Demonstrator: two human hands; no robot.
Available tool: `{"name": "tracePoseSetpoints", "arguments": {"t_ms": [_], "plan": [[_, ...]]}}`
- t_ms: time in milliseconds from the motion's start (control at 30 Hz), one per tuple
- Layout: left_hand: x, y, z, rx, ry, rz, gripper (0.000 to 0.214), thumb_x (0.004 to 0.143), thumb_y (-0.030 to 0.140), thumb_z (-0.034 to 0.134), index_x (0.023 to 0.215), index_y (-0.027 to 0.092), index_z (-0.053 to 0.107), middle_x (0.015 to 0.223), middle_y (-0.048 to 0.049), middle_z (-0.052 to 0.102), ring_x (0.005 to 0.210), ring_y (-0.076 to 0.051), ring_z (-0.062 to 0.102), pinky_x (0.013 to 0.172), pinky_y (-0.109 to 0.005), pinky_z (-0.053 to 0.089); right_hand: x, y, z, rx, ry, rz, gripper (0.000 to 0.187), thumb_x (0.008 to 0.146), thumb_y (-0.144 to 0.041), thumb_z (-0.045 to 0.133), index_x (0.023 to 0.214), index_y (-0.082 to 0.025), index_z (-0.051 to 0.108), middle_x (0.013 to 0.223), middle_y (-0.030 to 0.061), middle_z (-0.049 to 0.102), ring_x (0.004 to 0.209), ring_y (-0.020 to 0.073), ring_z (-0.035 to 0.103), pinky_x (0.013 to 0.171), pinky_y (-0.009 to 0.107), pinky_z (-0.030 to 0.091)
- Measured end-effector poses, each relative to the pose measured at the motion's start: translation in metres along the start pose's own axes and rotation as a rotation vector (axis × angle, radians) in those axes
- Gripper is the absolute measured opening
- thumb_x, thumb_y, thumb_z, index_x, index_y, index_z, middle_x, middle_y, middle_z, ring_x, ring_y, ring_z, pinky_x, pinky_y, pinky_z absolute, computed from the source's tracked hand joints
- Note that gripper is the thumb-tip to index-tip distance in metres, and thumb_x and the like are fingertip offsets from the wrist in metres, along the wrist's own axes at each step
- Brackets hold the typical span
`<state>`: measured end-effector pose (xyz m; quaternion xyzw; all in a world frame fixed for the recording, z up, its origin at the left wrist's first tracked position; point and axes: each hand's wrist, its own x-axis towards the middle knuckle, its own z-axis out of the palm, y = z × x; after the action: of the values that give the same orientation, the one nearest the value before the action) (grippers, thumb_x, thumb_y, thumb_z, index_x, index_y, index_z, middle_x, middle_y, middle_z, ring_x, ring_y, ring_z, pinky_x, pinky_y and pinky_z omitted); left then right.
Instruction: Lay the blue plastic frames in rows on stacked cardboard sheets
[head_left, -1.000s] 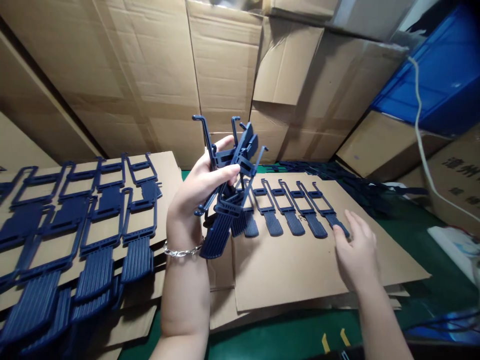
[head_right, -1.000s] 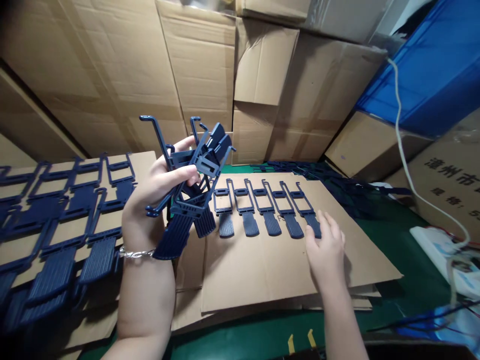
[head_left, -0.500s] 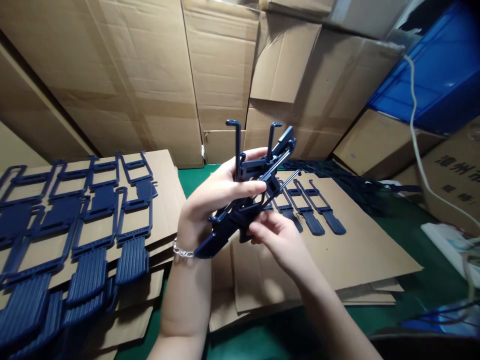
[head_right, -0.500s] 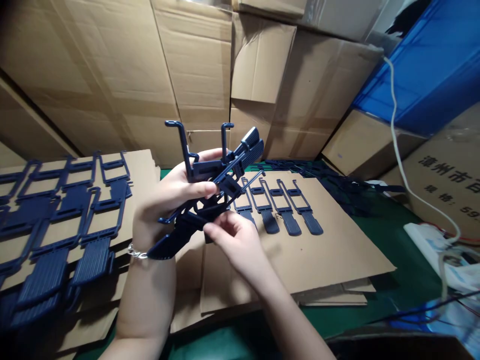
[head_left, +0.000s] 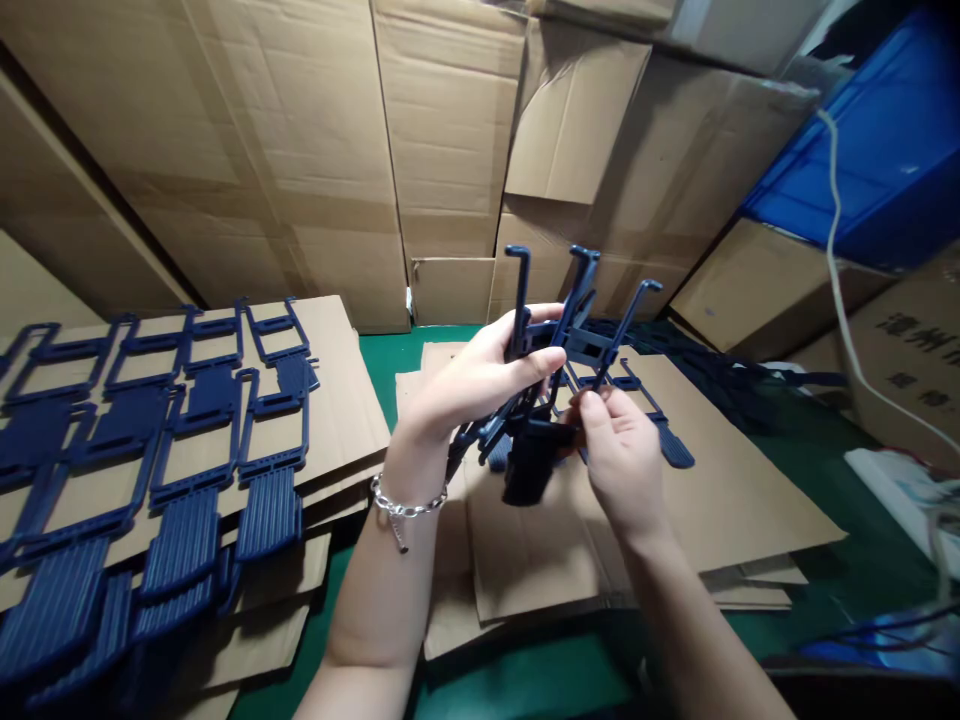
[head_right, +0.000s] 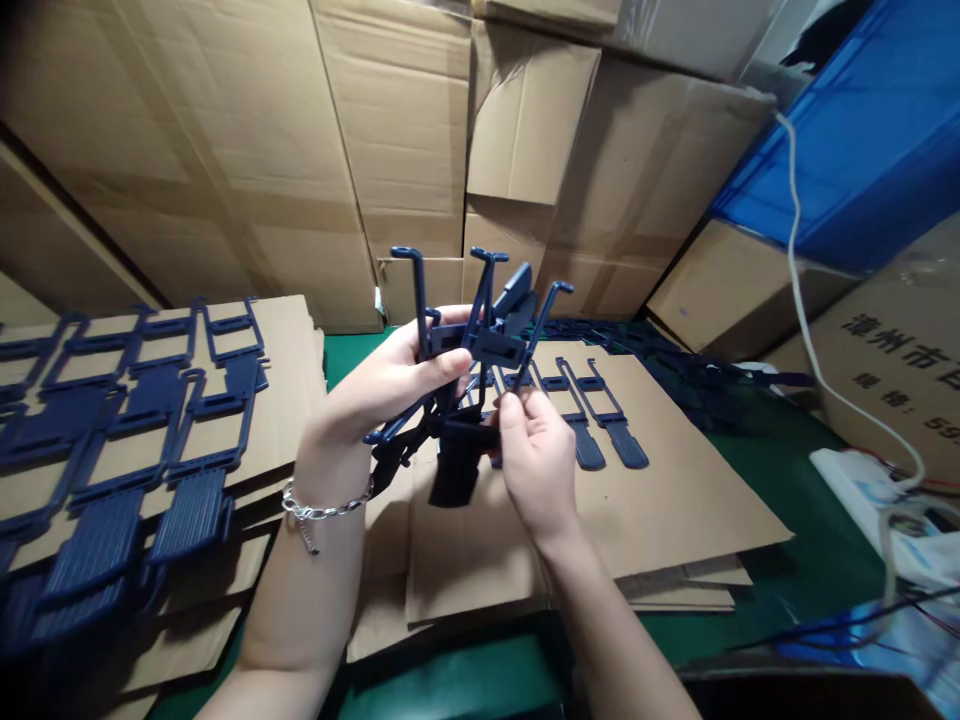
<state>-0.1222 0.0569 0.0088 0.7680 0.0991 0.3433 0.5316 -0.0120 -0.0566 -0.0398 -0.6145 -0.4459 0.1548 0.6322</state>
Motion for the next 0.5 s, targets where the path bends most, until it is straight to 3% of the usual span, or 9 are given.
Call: {"name": "tracePoseSetpoints", "arguments": {"t_ms": [100, 200, 300, 367, 433, 500], "plan": [[0.003, 0.001, 0.009, 0.075, 0.012, -0.024, 0.041, 0.081, 0.036, 0.059, 0.116, 0.018, 0.05, 0.088, -0.005, 0.06, 0.075, -0.017, 0.059, 0.068, -0.029, 0.048, 0.003, 0.003, -0.017, -0.096, 0.057, -0.091, 0.029, 0.09, -0.04, 0.044, 0.076, -0.016, 0.054, 0.063, -0.0005, 0.053, 0.056, 0.0103, 0.05, 0.051, 0.02, 0.04], [0.003, 0.005, 0.01, 0.007, -0.043, -0.063, 0.034, 0.082, 0.026, 0.057, 0.114, 0.017, 0.051, 0.071, -0.0005, 0.057, 0.059, -0.013, 0.055, 0.056, -0.025, 0.046, 0.014, 0.013, -0.05, -0.206, 0.124, -0.09, 0.029, 0.089, -0.041, 0.042, 0.088, -0.017, 0.059, 0.06, -0.0011, 0.049, 0.051, 0.0106, 0.046, 0.048, 0.021, 0.037], [0.0, 0.008, 0.003, -0.067, -0.008, -0.044, 0.033, 0.082, 0.021, 0.057, 0.114, 0.016, 0.051, 0.062, 0.0021, 0.051, 0.054, -0.011, 0.051, 0.053, -0.023, 0.044, 0.039, 0.037, -0.104, -0.428, 0.208, -0.002, 0.038, 0.085, -0.039, 0.045, 0.115, -0.019, 0.056, 0.066, 0.0022, 0.053, 0.056, 0.0147, 0.049, 0.053, 0.027, 0.039], [-0.003, 0.008, -0.005, -0.082, 0.078, -0.002, 0.033, 0.081, 0.02, 0.058, 0.114, 0.016, 0.052, 0.059, 0.0027, 0.049, 0.055, -0.011, 0.05, 0.054, -0.023, 0.043, 0.062, 0.061, -0.144, -0.786, 0.232, 0.092, 0.043, 0.085, -0.035, 0.044, 0.125, -0.023, 0.052, 0.079, 0.0079, 0.059, 0.071, 0.0208, 0.054, 0.067, 0.034, 0.039], [-0.006, 0.006, -0.013, -0.088, 0.167, 0.046, 0.034, 0.081, 0.022, 0.059, 0.114, 0.017, 0.053, 0.057, 0.0029, 0.048, 0.054, -0.011, 0.049, 0.053, -0.023, 0.042, 0.083, 0.091, -0.176, -1.014, 0.162, 0.246, 0.044, 0.086, -0.035, 0.039, 0.125, -0.02, 0.053, 0.095, 0.0147, 0.059, 0.089, 0.0281, 0.054, 0.074, 0.038, 0.039], [-0.007, 0.004, -0.02, -0.077, 0.234, 0.075, 0.033, 0.08, 0.023, 0.06, 0.113, 0.018, 0.054, 0.056, 0.0028, 0.048, 0.054, -0.011, 0.049, 0.052, -0.023, 0.041, 0.098, 0.12, -0.194, -1.149, 0.083, 0.392, 0.045, 0.087, -0.031, 0.037, 0.127, -0.017, 0.052, 0.102, 0.0176, 0.058, 0.095, 0.0311, 0.054, 0.075, 0.038, 0.04]]}}
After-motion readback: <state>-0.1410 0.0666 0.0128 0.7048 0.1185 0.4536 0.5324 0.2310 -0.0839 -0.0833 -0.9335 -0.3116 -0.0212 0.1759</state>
